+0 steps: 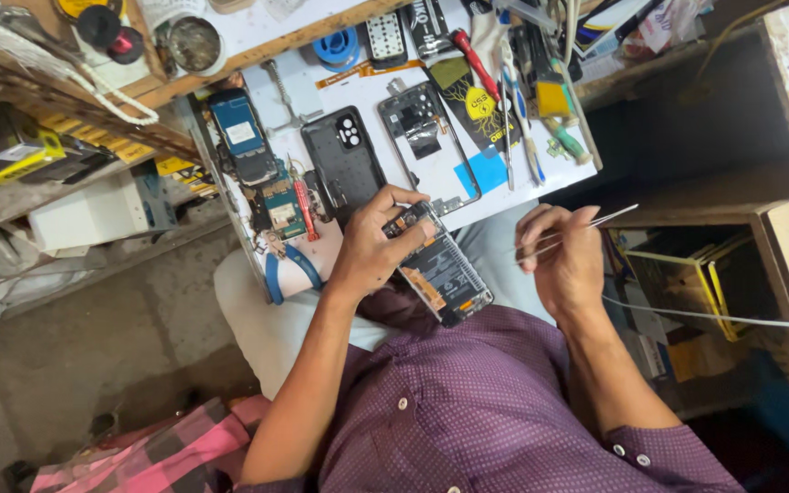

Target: The person sits at a repair bench and works on a disassembled smartphone, prying and lifting internal components by hand and with a small pry tool, then aligning the mid-frame and pressing the display assembly back onto the phone body. Other phone housings, boards, and hand tools lie on the bench around them.

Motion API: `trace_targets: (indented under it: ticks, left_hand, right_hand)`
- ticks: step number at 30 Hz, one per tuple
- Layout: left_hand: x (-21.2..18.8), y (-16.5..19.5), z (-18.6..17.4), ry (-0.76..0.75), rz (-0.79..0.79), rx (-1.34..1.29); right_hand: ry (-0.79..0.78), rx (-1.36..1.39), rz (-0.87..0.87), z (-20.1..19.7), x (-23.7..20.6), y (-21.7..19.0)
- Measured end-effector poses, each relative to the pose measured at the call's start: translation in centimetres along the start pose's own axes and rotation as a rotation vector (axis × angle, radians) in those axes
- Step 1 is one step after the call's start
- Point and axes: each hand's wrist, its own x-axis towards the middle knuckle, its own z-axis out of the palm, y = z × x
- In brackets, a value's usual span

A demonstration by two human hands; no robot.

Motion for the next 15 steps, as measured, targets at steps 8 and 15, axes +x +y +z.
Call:
trace_targets:
  ticks: [8,15]
  left_hand:
    - [-0.8,-1.6,-0.3,-0.103,0.04,0.089]
    - [-0.5,-2.9,-0.4,-0.16,0.047,0.116]
  right_hand:
    - [0.021,-0.051,0.131,1.2,-1.8,2.5]
    - [0.106,-0.108,0.13,2.4,-2.4,3.6]
